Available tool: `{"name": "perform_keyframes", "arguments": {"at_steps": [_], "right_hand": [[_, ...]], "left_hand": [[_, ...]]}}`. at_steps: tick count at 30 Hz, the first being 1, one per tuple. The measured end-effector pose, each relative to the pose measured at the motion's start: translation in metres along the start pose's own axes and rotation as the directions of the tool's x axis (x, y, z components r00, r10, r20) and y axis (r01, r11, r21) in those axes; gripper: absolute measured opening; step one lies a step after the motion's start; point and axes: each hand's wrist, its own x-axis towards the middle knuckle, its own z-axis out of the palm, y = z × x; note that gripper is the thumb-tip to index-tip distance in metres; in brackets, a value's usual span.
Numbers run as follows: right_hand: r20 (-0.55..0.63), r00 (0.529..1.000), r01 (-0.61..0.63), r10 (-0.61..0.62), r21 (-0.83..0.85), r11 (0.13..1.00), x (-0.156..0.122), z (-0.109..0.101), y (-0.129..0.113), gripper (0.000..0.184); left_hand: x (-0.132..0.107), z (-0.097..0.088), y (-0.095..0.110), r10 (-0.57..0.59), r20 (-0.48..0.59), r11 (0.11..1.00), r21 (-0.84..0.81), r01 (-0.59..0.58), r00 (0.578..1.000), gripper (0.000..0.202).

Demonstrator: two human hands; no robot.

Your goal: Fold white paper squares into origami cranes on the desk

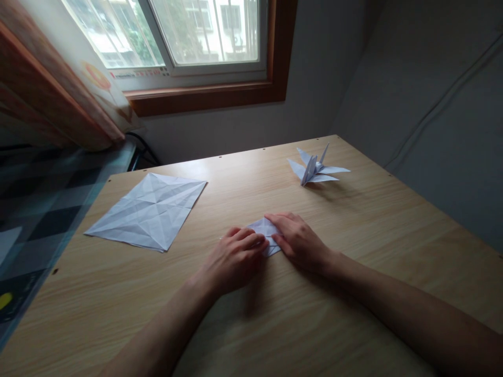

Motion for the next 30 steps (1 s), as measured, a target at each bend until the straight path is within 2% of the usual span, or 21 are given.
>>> {"name": "perform_keyframes", "arguments": {"at_steps": [5,11,18,24,30], "right_hand": [[0.0,1.0,0.01,-0.01,0.013,1.0,0.0001,0.0,0.0023,0.037],[-0.023,1.0,0.02,-0.02,0.017,1.0,0.0005,-0.002,0.0019,0.035],[-0.04,0.998,0.057,-0.056,0.02,0.998,-0.0004,-0.0021,0.0021,0.02],[-0.031,0.997,0.068,-0.067,0.026,0.997,-0.0018,0.0017,0.0054,0.017],[-0.012,0.998,0.064,-0.064,0.008,0.998,-0.0001,-0.0037,-0.0008,0.015]], "left_hand": [[0.0007,-0.0008,0.0013,0.022,-0.009,0.999,0.034,-0.022,1.0,0.02],[0.0005,-0.003,0.0022,-0.007,0.046,1.0,0.002,0.007,0.999,0.027],[0.0013,-0.0033,0.0054,0.051,0.028,0.994,0.095,-0.054,0.998,0.023],[-0.0015,-0.0015,0.005,-0.038,0.003,0.993,0.114,0.037,0.999,0.02],[-0.0033,0.0014,0.001,-0.049,0.045,0.997,0.064,0.046,0.998,0.022]]}}
